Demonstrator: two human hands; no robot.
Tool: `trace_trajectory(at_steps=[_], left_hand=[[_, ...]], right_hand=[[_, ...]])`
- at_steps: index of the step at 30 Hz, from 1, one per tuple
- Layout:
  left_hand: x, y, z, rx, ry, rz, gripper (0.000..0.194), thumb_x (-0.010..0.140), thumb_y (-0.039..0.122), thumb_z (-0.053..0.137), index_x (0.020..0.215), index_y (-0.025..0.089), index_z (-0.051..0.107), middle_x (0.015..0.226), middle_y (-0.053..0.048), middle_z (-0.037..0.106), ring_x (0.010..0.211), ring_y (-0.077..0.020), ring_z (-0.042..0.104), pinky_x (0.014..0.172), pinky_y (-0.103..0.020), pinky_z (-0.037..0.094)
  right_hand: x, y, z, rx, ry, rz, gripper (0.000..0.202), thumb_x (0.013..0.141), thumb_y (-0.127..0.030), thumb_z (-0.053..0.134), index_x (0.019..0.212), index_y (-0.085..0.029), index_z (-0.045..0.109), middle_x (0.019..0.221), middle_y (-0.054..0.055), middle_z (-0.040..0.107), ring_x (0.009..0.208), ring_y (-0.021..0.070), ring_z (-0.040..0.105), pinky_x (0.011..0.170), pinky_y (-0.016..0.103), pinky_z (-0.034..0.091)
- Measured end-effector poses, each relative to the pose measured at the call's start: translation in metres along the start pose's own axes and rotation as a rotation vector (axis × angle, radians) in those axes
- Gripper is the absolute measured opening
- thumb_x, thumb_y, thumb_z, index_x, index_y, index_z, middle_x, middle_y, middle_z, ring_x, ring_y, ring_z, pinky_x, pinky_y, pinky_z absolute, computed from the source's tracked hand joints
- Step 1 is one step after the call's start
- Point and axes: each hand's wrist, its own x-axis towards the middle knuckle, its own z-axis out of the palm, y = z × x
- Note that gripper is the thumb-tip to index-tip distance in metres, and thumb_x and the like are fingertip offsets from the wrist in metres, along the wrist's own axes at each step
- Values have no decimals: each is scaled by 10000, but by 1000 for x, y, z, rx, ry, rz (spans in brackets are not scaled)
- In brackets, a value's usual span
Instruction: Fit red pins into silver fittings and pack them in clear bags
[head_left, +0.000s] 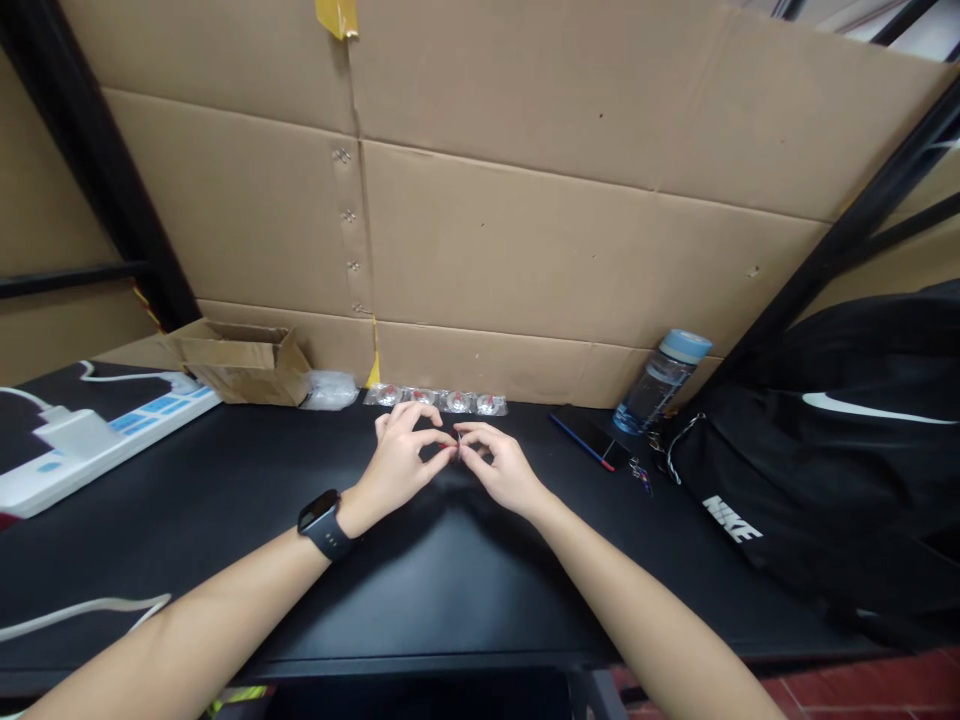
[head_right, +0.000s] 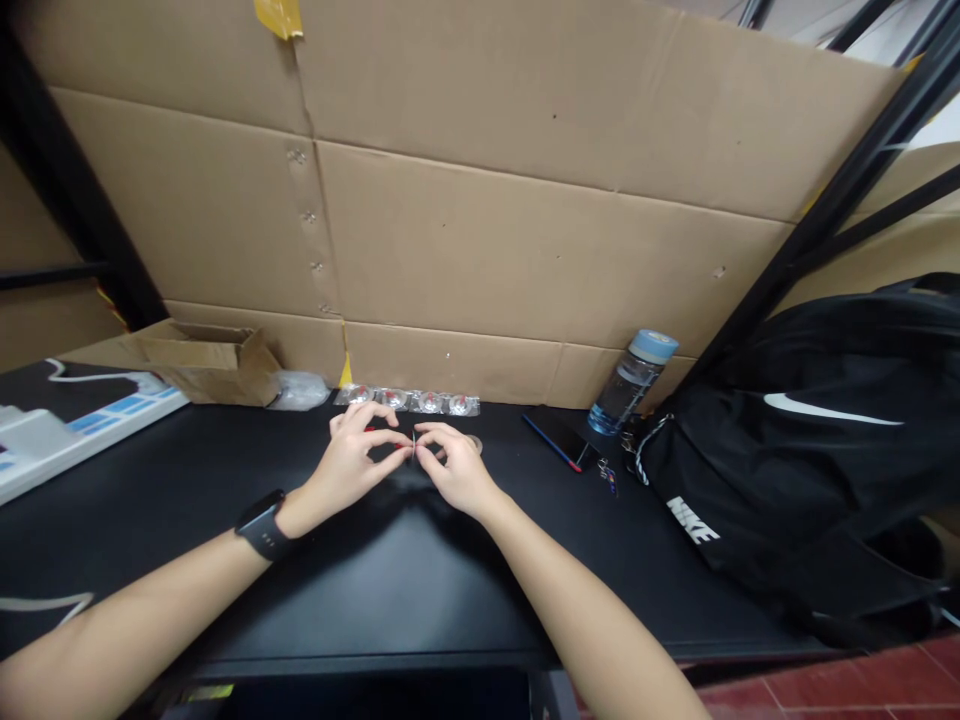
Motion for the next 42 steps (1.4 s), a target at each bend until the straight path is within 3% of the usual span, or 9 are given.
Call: trace_trajectory(at_steps=[8,13,16,20,23,26,31,36,42], left_hand=[[9,-11,-12,-165,-19,-84,141,934,263,565,994,244,692,1151,-50,627,1166,-247,548,1014,-433,394],[4,-15,-7,-143,-352,23,251,921,488,624,1095,338,723,1351,-38,579,1293,-310,450,1077,-520,348],[-1,-9,-1,-123,-459,70,288,910,524,630,1100,325,719,1362,-47,583,1301,-320,431,1057,-512,367],[1,-15,-3,-121,-483,76,356,906,554,626,1180,334,680,1371,-42,582,1290,-312,453,1051,-498,373],[8,-39,-13,-64,-391,39,369,928,480,607,1261,321,630,1364,-57,589,1290,-305,467,1062,-503,360],[13,-74,-23,62,-260,-36,285,914,318,587,1188,289,663,1330,-66,608,1261,-312,482,1054,-517,357],[14,-113,-28,93,-345,-75,155,837,328,671,956,270,752,1211,-65,652,1175,-305,537,1036,-476,375],[12,-120,-25,40,-508,-9,100,763,358,761,830,285,780,1139,-37,667,1107,-271,568,1015,-417,386],[10,-123,-20,103,-529,-33,58,727,326,774,775,293,781,1111,-37,670,1081,-285,560,967,-424,399]], right_hand=[[-1,-5,-12,-221,-49,-125,69,895,-222,626,846,-220,674,1279,77,632,1191,228,596,996,392,481],[-2,-7,-19,-311,-96,-226,56,881,-186,630,851,-222,661,1316,81,595,1251,232,542,1078,413,433],[-2,-5,-20,-323,-100,-223,53,867,-172,641,847,-218,658,1313,84,590,1255,232,534,1083,413,434],[-1,-3,-23,-342,-147,-211,55,845,-167,661,813,-212,658,1299,83,595,1241,242,538,1069,420,449],[-2,-5,-30,-359,-207,-185,66,855,-189,666,795,-214,672,1311,86,594,1247,257,534,1067,447,454],[-2,-8,-36,-353,-306,-148,67,853,-204,684,790,-224,693,1301,77,610,1228,266,554,1022,446,485],[1,-6,-42,-282,-408,-152,101,914,-207,628,865,-226,715,1070,50,702,994,210,659,932,373,509],[3,12,-49,-447,-245,-88,225,855,-180,679,1074,-229,685,1132,75,667,1057,238,617,973,397,482],[4,43,-60,-599,-215,59,423,770,-152,721,1185,-203,655,1212,122,645,1119,281,600,989,412,471]])
